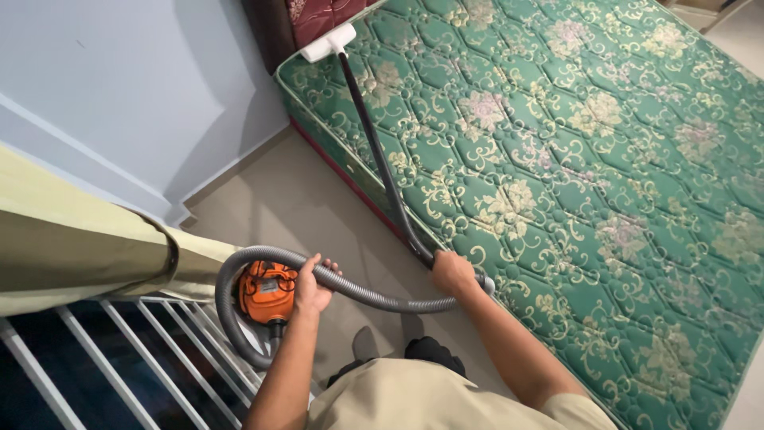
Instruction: The person vacuums a green patterned mattress by moving a vacuum nozzle across its surface and edges while moving the vacuum canister along the floor.
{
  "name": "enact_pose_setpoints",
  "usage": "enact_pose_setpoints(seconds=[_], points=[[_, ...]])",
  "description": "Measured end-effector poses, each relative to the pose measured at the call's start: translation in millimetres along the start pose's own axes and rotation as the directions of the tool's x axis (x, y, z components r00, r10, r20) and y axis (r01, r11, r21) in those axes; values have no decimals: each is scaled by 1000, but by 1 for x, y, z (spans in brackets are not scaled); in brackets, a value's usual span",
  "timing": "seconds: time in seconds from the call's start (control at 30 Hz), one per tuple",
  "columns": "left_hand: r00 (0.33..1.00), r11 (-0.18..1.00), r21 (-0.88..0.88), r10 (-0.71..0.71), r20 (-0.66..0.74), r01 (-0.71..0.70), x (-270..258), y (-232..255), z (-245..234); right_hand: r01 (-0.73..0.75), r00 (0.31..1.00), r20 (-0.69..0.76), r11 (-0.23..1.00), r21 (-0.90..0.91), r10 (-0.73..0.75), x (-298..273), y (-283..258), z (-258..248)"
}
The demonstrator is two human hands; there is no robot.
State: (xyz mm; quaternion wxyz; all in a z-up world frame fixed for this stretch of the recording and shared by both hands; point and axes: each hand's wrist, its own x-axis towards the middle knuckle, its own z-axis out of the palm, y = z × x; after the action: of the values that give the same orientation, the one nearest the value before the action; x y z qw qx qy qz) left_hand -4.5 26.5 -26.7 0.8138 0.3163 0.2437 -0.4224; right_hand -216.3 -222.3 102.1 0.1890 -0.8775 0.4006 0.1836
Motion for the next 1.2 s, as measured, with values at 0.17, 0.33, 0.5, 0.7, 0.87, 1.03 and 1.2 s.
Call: enact_pose_setpoints(seconds=[0.17, 0.33, 0.5, 0.7, 0.87, 1.03, 1.2], points=[[1000, 1000, 16, 0, -2, 0, 5, 9, -8, -25, 999, 44, 1000, -1, 25, -11, 13, 25], [1000, 1000, 23, 17, 11, -18, 13, -2, -18, 4, 1000, 12, 1000, -5, -4, -6, 3, 20], [1000, 999, 42, 13, 18, -14, 17, -13, -28, -10, 1000, 8, 1000, 0, 10, 6, -11, 5], [1000, 999, 52, 16, 2, -17, 8, -9, -29, -17, 1000, -21, 999, 27, 18, 0, 12, 35], [1000, 999, 54, 1, -15, 0, 10, -14, -34, -17, 999, 35, 1000, 16, 17, -15, 28, 69], [1000, 996, 85, -18, -5, 18, 13, -27, -38, 0, 999, 38, 999, 38, -1, -13, 24, 66], [1000, 995, 99, -11, -11, 12, 14, -33, -32, 21, 1000, 23, 1000, 21, -21, -6, 14, 41]])
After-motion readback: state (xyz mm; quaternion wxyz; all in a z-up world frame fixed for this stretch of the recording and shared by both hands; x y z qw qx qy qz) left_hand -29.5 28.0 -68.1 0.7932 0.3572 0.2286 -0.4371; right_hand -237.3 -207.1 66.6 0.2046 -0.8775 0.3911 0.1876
